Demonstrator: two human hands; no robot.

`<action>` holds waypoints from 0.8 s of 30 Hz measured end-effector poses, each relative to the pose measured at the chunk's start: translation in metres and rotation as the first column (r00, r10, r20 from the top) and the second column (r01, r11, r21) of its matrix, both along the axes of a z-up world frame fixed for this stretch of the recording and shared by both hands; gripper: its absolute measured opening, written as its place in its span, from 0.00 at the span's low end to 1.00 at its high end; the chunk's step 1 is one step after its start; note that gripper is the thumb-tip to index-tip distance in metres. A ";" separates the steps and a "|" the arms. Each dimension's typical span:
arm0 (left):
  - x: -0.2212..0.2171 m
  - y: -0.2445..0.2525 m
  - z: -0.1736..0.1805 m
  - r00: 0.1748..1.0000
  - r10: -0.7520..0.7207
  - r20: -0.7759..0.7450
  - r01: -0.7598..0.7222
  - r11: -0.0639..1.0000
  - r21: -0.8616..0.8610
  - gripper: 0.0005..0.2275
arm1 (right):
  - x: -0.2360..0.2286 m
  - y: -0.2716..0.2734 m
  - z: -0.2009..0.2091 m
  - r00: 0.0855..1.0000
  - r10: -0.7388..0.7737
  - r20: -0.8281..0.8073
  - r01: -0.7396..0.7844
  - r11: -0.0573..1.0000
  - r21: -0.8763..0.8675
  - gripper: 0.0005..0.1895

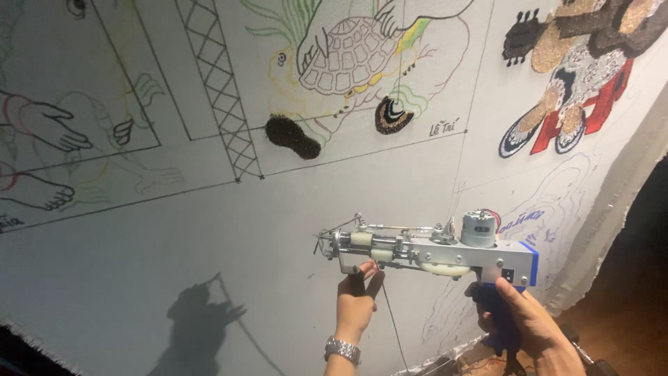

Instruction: Using an electric tufting gun to weave yarn into a vertical canvas to create a rug pattern.

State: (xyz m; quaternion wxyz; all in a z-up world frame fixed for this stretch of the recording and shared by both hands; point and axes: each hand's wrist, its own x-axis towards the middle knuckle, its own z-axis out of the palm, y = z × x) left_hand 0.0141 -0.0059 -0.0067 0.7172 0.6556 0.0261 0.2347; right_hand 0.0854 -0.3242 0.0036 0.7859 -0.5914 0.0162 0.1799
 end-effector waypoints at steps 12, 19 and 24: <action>-0.015 -0.012 0.037 0.964 0.135 -0.230 -0.136 0.991 0.011 0.18 | -0.018 0.010 0.031 0.996 0.004 -0.088 -0.001 0.999 0.032 0.31; -0.013 -0.016 0.032 0.968 0.112 -0.226 -0.131 0.989 -0.068 0.16 | -0.002 -0.001 0.021 0.995 0.043 -0.088 -0.045 0.999 -0.025 0.33; -0.013 -0.017 0.036 0.942 0.102 -0.320 -0.145 0.983 -0.113 0.17 | -0.006 0.010 0.033 0.981 0.008 -0.193 0.006 0.998 0.068 0.33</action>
